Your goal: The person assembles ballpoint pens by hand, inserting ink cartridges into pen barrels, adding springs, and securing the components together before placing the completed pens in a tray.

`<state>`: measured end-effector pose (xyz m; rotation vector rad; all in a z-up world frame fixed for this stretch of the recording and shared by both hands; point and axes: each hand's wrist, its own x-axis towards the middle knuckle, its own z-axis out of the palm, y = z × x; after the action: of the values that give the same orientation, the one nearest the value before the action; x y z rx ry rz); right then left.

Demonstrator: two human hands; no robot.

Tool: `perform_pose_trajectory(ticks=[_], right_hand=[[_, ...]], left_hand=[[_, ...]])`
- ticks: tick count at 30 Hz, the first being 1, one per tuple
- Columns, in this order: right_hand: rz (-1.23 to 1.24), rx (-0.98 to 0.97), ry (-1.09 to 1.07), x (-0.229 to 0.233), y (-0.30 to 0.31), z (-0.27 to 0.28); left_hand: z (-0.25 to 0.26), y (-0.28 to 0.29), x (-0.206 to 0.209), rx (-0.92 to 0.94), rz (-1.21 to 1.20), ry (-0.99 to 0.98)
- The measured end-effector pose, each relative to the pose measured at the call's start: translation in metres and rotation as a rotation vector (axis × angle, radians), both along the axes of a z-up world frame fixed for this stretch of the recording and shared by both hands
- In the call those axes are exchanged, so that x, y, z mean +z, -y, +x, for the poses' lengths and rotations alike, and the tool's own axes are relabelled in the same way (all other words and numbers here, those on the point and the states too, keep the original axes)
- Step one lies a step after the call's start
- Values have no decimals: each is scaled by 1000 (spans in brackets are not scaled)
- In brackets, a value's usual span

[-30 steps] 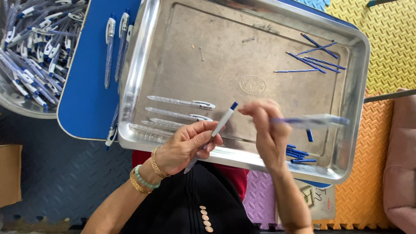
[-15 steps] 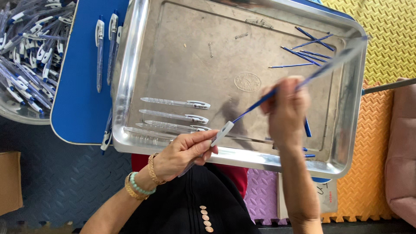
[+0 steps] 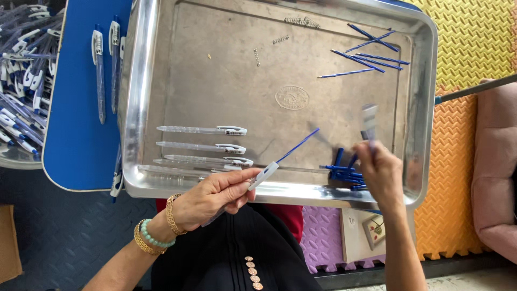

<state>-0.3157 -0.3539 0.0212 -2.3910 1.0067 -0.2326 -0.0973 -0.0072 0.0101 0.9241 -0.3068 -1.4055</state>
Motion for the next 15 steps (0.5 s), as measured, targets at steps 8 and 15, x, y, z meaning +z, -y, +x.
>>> perform_pose_trajectory(ticks=[8, 15], right_hand=[[233, 49, 248, 31, -31, 32], [859, 62, 640, 17, -33, 102]], left_hand=[[2, 6, 4, -38, 15, 11], [2, 9, -7, -42, 46, -3]])
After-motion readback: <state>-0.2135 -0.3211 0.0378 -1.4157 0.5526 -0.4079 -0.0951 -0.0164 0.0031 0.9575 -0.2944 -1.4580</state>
